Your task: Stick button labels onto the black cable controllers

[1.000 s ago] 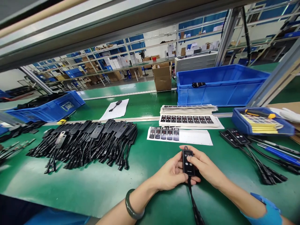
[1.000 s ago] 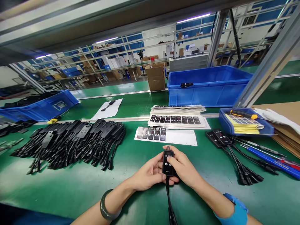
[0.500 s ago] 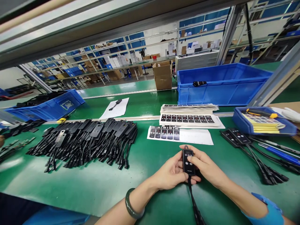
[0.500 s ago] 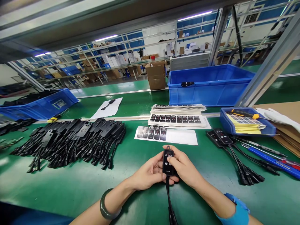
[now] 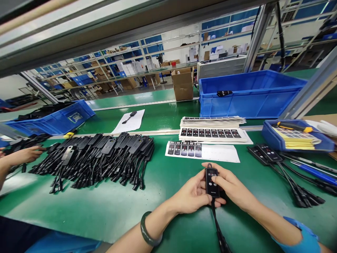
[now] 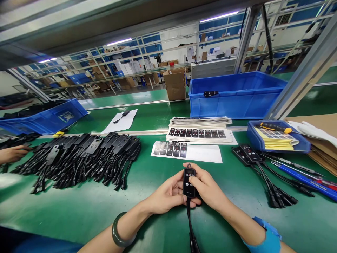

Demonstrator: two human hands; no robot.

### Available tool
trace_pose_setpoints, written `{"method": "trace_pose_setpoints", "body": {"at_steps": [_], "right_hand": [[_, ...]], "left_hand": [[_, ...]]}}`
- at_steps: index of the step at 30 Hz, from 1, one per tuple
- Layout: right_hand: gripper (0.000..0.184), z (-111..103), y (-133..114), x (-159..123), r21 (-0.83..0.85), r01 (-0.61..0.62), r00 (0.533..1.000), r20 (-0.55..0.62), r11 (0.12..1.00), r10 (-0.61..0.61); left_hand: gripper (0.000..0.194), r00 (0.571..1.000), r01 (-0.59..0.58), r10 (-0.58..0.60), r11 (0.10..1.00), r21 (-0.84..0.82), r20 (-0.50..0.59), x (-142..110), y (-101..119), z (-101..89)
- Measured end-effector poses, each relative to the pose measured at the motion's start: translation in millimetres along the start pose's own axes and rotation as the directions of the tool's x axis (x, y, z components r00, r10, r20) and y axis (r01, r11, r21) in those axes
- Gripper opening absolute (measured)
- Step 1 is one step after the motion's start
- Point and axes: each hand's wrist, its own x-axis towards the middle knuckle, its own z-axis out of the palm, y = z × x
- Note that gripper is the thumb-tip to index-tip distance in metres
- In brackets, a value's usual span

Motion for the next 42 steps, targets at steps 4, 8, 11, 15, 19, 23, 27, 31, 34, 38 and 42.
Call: {"method": "trace_pose_setpoints", "body": {"at_steps": [4, 8, 11, 15, 19, 23, 27, 31, 34, 38, 42], "right_hand": [[0.056, -1, -2, -1, 0.008, 0.004, 1.000, 0.010, 1.000, -0.004], [0.059, -1, -1, -1, 0.031, 0.030, 0.999, 0.040, 0.999, -0.031], [0.067, 0, 1, -2, 0.068, 0.016, 0.997, 0.072, 0.998, -0.021], [0.072, 1, 4, -4, 0.043, 0.049, 0.993, 0.105, 0.998, -0.054], [0.074, 3, 4, -4, 0.045, 0.045, 0.992, 0.113, 0.998, -0.050], [0.072, 5, 4, -4, -0.007, 0.050, 0.993, 0.107, 0.999, -0.049], [0.077, 9, 3, -5, -0.338, 0.162, 0.980, -0.059, 0.927, -0.192], [0.063, 1, -9, -5, -0.576, 0.198, 0.942, -0.113, 0.793, -0.317], [0.056, -26, -26, -5, -0.801, -0.007, 0.940, -0.209, 0.599, -0.269], [0.049, -69, -39, -10, -0.888, -0.337, 0.911, -0.391, 0.312, -0.131], [0.047, -88, -24, -15, -0.900, -0.379, 0.905, -0.409, 0.213, -0.117]], "left_hand": [[0.071, 1.000, -0.003, 0.003, 1.000, -0.026, -0.008, 0, 1, 0.5], [0.050, 0.996, 0.013, -0.016, 0.999, -0.042, -0.084, 2, 0, 0.2], [0.042, 0.991, 0.006, -0.010, 1.000, -0.026, -0.136, 3, -2, 0.3], [0.044, 0.990, 0.001, 0.007, 0.998, 0.056, -0.142, 2, -3, 1.0], [0.048, 0.986, 0.005, 0.019, 0.990, 0.139, -0.166, 1, -6, -0.5], [0.047, 0.981, -0.003, 0.036, 0.985, 0.172, -0.189, 4, -6, -0.5], [0.048, 0.966, -0.104, 0.100, 0.995, -0.002, -0.239, 5, 0, 4.2], [0.063, 0.981, -0.130, 0.121, 0.990, -0.051, -0.152, 3, 4, 3.6], [0.067, 0.967, -0.102, 0.125, 0.989, 0.111, -0.221, 2, 6, -2.7], [0.054, 0.873, -0.077, 0.332, 0.817, 0.572, -0.357, -1, 11, -16.6], [0.040, 0.823, 0.045, 0.477, 0.487, 0.872, -0.309, -6, 16, -32.3]]}}
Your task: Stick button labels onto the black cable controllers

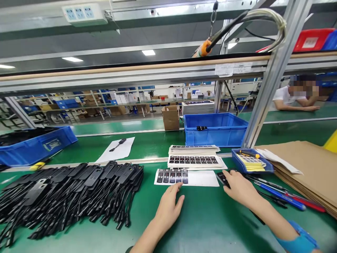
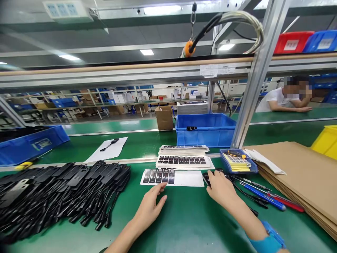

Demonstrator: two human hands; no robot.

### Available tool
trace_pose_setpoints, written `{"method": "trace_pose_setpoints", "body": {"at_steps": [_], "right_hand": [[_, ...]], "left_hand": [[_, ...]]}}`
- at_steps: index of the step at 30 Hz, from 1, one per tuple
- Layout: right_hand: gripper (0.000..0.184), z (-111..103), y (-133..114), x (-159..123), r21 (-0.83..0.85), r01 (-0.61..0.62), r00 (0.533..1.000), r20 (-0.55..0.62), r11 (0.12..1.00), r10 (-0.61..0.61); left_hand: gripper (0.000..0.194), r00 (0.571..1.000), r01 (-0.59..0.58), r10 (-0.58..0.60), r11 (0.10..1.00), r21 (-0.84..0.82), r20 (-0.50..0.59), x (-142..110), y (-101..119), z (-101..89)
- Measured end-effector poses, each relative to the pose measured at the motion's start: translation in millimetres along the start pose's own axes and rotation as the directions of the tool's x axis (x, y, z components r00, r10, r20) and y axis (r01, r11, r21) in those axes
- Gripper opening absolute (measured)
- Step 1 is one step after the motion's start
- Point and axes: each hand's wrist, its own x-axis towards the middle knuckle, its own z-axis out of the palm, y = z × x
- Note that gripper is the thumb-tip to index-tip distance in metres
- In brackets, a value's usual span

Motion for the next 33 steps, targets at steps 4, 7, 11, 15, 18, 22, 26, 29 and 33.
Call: {"method": "trace_pose_setpoints", "body": {"at_steps": [4, 7, 11, 15, 18, 22, 26, 29, 33], "right_hand": [[0.047, 15, 7, -5, -0.091, -0.013, 0.999, -0.043, 0.996, 0.009], [0.047, 15, 5, 2, -0.087, 0.008, 0.996, -0.084, 0.996, -0.016], [0.035, 17, -22, 29, 0.177, 0.214, 0.973, -0.121, 0.961, -0.195], [0.028, 38, -67, 65, 0.366, 0.303, 0.953, -0.143, 0.880, -0.268], [0.030, 57, -93, 82, 0.475, 0.276, 0.959, -0.192, 0.836, -0.207], [0.026, 62, -102, 80, 0.584, 0.305, 0.948, -0.263, 0.752, -0.179], [0.036, 46, -91, 56, 0.661, 0.396, 0.915, -0.347, 0.638, -0.208], [0.042, 36, -76, 33, 0.753, 0.342, 0.930, -0.357, 0.562, -0.087], [0.046, 42, -58, 8, 0.823, 0.185, 0.967, -0.250, 0.538, 0.050]], "left_hand": [[0.041, 1.000, -0.022, 0.025, 0.964, 0.265, -0.010, 2, -11, -5.5], [0.044, 1.000, 0.012, -0.003, 0.945, 0.328, -0.028, 5, -19, -6.1], [0.045, 0.999, 0.036, -0.020, 0.910, 0.412, -0.043, 8, -25, -4.1], [0.046, 0.998, 0.053, -0.028, 0.864, 0.501, -0.058, 7, -26, -0.2], [0.044, 0.999, 0.039, -0.014, 0.833, 0.551, -0.049, 6, -24, 0.2], [0.039, 0.999, 0.022, 0.008, 0.801, 0.598, -0.049, 2, -21, -0.8], [0.036, 0.997, 0.013, 0.038, 0.778, 0.628, -0.068, 0, -19, -0.1], [0.036, 0.991, 0.039, 0.051, 0.768, 0.639, -0.122, 4, -17, -11.3], [0.036, 0.882, 0.329, -0.002, 0.718, 0.614, -0.470, 12, -14, -56.9]]}}
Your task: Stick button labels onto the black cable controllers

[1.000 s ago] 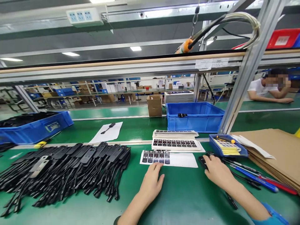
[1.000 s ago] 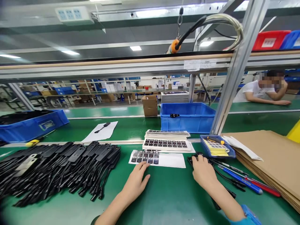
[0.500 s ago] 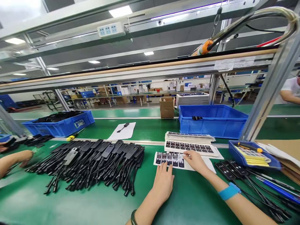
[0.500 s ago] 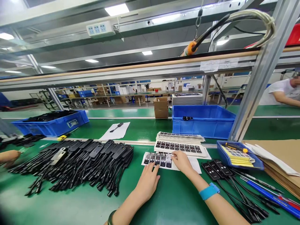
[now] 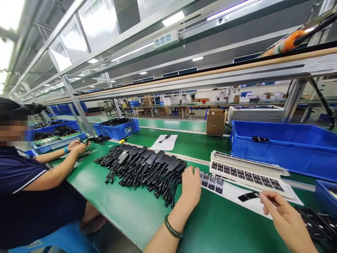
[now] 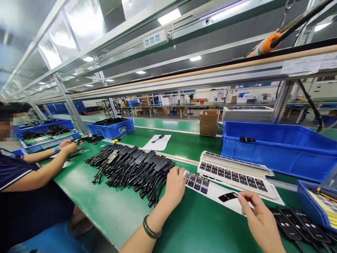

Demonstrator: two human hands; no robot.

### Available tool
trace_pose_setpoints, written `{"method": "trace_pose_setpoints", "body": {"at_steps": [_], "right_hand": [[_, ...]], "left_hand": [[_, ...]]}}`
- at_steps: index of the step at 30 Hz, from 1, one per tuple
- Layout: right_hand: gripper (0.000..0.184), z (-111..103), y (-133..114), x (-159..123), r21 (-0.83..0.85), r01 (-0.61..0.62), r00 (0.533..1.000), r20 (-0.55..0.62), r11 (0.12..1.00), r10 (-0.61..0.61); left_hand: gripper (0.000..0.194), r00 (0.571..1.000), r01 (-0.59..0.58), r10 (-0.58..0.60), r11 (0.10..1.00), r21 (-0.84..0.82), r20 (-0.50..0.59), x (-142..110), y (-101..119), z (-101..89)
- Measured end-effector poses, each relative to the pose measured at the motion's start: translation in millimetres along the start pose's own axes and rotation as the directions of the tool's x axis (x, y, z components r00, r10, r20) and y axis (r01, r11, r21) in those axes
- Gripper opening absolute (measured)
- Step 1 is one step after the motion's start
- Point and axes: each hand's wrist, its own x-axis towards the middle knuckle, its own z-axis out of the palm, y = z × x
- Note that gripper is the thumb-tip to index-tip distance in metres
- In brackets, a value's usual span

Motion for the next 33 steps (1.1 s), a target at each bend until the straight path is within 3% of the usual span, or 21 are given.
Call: {"method": "trace_pose_setpoints", "body": {"at_steps": [3, 5, 7, 10, 14, 17, 19, 22, 24, 26, 27, 33], "right_hand": [[0.048, 1, 10, -12, -0.004, -0.038, 0.999, 0.022, 0.999, 0.038], [0.047, 4, 12, -16, 0.004, -0.034, 0.998, 0.051, 0.999, 0.034], [0.044, 6, 12, -18, 0.038, -0.017, 0.998, 0.064, 0.999, 0.015], [0.039, 7, 8, -19, 0.140, 0.008, 0.999, 0.049, 0.990, -0.015], [0.032, 5, 0, -21, 0.295, 0.010, 1.000, 0.017, 0.956, -0.015], [0.029, 4, -5, -20, 0.403, -0.001, 0.999, 0.043, 0.915, -0.018], [0.027, 4, -7, -20, 0.448, -0.014, 0.997, 0.071, 0.894, -0.020], [0.025, 2, -9, -20, 0.497, -0.040, 0.995, 0.102, 0.867, -0.012], [0.026, 0, -12, -20, 0.531, -0.052, 0.995, 0.098, 0.846, 0.000], [0.026, -1, -16, -20, 0.539, -0.061, 0.995, 0.100, 0.840, 0.007], [0.026, -2, -18, -21, 0.531, -0.062, 0.995, 0.104, 0.845, 0.008], [0.027, -2, -26, -24, 0.405, -0.084, 0.988, 0.150, 0.911, 0.024]], "left_hand": [[0.037, 0.952, 0.249, -0.237, 0.968, 0.041, -0.194, 16, -26, -23.8], [0.040, 0.909, 0.354, -0.336, 0.934, 0.033, -0.249, 20, -41, -34.1], [0.043, 0.889, 0.399, -0.384, 0.917, 0.009, -0.251, 20, -50, -39.6], [0.049, 0.893, 0.379, -0.387, 0.922, -0.080, -0.230, 16, -49, -44.5], [0.046, 0.948, 0.250, -0.301, 0.906, -0.340, -0.104, 10, -28, -46.9], [0.038, 0.976, 0.216, -0.156, 0.774, -0.595, 0.152, 1, -3, -37.6], [0.043, 0.931, 0.300, -0.031, 0.630, -0.716, 0.364, -11, 17, -26.3], [0.044, 0.799, 0.485, 0.157, 0.405, -0.775, 0.581, -32, 45, -9.5], [0.043, 0.697, 0.642, 0.271, 0.179, -0.746, 0.665, -44, 59, -2.3], [0.051, 0.632, 0.736, 0.351, 0.008, -0.677, 0.691, -53, 67, 1.6], [0.055, 0.619, 0.753, 0.370, -0.029, -0.657, 0.693, -56, 69, 2.8], [0.064, 0.573, 0.784, 0.417, -0.027, -0.620, 0.706, -63, 73, 10.6]]}}
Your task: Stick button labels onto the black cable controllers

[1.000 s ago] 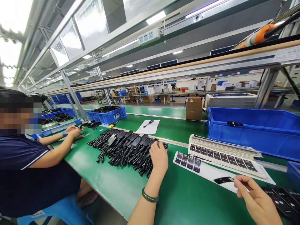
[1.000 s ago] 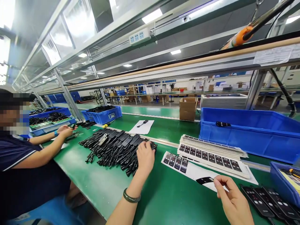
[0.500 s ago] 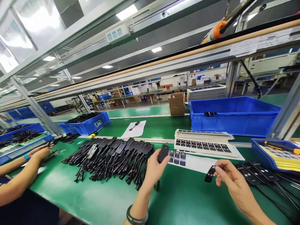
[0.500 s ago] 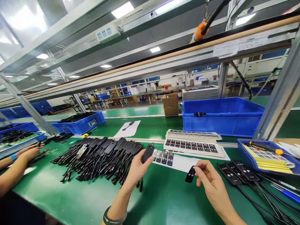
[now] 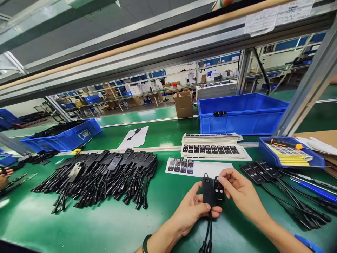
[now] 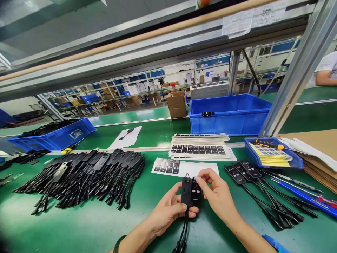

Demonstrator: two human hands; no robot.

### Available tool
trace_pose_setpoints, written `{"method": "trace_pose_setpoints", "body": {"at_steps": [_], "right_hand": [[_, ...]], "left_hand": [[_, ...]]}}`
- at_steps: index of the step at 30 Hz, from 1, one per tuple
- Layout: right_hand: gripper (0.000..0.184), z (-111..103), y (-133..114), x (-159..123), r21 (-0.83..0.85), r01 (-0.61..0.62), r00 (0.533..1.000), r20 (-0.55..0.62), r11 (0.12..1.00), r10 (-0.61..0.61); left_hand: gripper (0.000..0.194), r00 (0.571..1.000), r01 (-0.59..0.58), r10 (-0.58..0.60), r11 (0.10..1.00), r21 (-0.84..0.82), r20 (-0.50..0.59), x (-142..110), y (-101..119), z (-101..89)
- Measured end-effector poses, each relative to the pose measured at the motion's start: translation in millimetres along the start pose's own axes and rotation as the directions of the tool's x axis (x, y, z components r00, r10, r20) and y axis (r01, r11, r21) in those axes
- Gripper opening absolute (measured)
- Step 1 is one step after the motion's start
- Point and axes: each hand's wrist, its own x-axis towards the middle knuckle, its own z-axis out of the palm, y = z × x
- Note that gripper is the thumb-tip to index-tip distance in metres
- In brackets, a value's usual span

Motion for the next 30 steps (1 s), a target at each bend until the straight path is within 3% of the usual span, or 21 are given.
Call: {"method": "trace_pose_setpoints", "body": {"at_steps": [6, 15, 21, 30], "right_hand": [[0.028, 2, -2, -2, -0.069, -0.036, 0.999, 0.029, 0.997, 0.038], [0.025, -12, -13, 1, -0.075, 0.023, 1.000, -0.012, 0.997, -0.024], [0.029, -10, -11, 3, -0.056, -0.088, 0.987, 0.130, 0.995, 0.095], [0.030, -6, -7, 2, -0.028, -0.136, 0.977, 0.163, 0.990, 0.139]], "left_hand": [[0.064, 0.996, 0.045, -0.044, 0.999, -0.002, 0.080, 4, -7, 0.3], [0.057, 0.998, 0.037, -0.037, 0.999, 0.007, 0.050, 6, -7, -1.8], [0.063, 0.994, 0.057, -0.058, 0.998, 0.014, 0.087, 7, -6, -0.2], [0.064, 0.987, 0.082, -0.085, 0.996, 0.027, 0.138, 6, -6, -1.7]]}}
